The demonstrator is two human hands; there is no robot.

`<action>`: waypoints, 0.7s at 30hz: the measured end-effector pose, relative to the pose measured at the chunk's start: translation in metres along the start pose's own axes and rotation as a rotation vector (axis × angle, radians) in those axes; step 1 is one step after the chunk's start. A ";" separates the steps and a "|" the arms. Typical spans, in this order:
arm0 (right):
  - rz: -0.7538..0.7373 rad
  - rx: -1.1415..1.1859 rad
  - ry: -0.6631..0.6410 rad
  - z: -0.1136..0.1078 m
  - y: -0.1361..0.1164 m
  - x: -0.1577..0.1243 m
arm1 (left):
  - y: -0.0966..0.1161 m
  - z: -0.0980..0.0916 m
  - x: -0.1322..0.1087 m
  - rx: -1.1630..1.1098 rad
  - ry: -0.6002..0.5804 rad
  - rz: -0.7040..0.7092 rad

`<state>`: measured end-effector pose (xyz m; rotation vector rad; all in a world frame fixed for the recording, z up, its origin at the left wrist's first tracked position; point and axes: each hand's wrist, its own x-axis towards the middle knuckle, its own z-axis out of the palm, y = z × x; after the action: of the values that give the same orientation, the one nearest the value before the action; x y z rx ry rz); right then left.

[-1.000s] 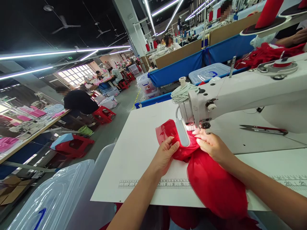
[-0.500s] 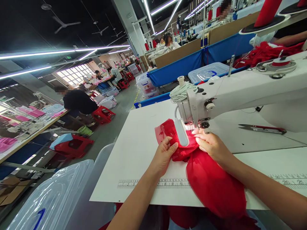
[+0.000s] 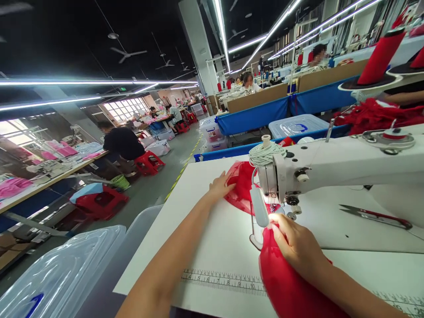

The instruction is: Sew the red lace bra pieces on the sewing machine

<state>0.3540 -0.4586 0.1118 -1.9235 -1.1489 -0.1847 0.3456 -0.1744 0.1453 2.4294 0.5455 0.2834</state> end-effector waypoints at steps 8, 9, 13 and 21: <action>-0.149 -0.116 0.060 0.004 0.000 0.002 | 0.017 0.041 0.038 -0.047 0.019 0.132; -0.161 -0.140 0.052 0.004 0.000 0.001 | 0.019 0.043 0.043 -0.046 0.039 0.112; -0.182 -0.184 -0.002 0.000 0.000 0.002 | 0.019 0.049 0.054 -0.067 0.212 -0.005; 0.234 -0.196 -0.034 -0.016 0.001 0.010 | 0.020 0.052 -0.001 -0.199 0.363 -0.100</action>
<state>0.3653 -0.4643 0.1265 -2.2247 -0.9457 -0.1416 0.3683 -0.2167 0.1174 2.1598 0.7548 0.7090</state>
